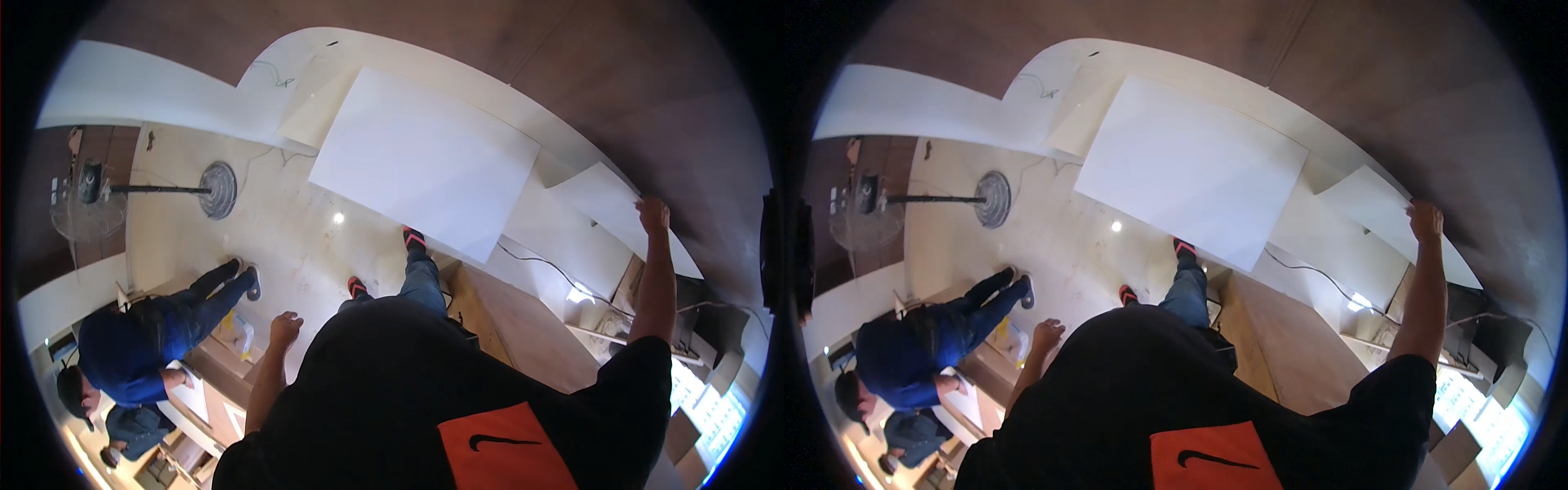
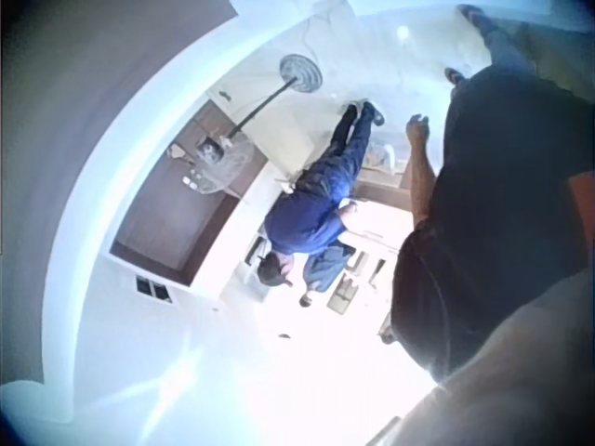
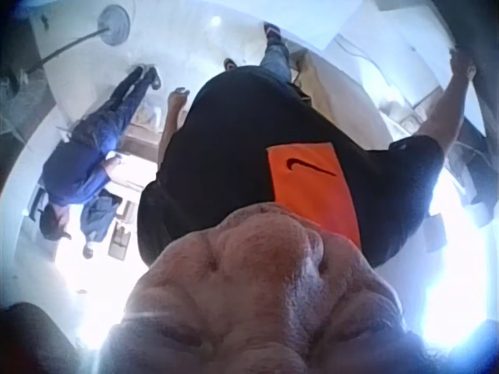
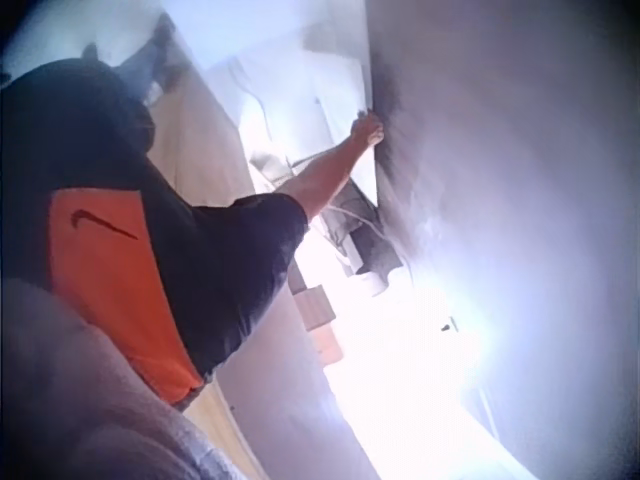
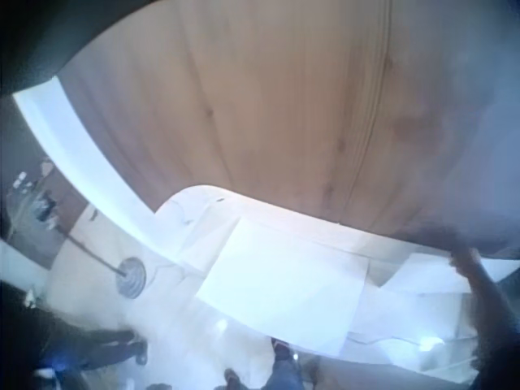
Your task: The person cuts out the center panel of a frame using a blade, removes and sets aside the inner piece, and sands the edges of the frame with a sanding block.
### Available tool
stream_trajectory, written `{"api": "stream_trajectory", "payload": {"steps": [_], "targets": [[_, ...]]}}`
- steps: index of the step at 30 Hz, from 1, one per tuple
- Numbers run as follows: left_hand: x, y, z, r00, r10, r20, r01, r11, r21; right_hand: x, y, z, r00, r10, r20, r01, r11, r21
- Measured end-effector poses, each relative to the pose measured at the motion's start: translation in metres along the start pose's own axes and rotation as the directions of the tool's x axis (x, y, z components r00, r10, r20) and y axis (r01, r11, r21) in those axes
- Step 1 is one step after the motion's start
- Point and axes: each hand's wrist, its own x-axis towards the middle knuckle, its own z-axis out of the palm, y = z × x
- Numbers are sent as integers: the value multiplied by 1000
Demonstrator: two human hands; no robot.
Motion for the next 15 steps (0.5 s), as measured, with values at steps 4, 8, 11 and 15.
{"api": "stream_trajectory", "payload": {"steps": [4,8,11,15], "targets": [[-2,-7,19,995,102,-11,-101,991,84,39,32,13,997,-65,-39,61,993,-103],[-28,11,1,999,-36,27,33,995,97,57,7,41,993,-119,8,119,993,21],[-25,32,9,986,-136,97,140,990,-28,81,60,29,963,-270,22,269,945,-187],[-56,-16,23,972,-237,5,237,972,13,70,-41,35,933,357,52,-355,934,-40]]}}
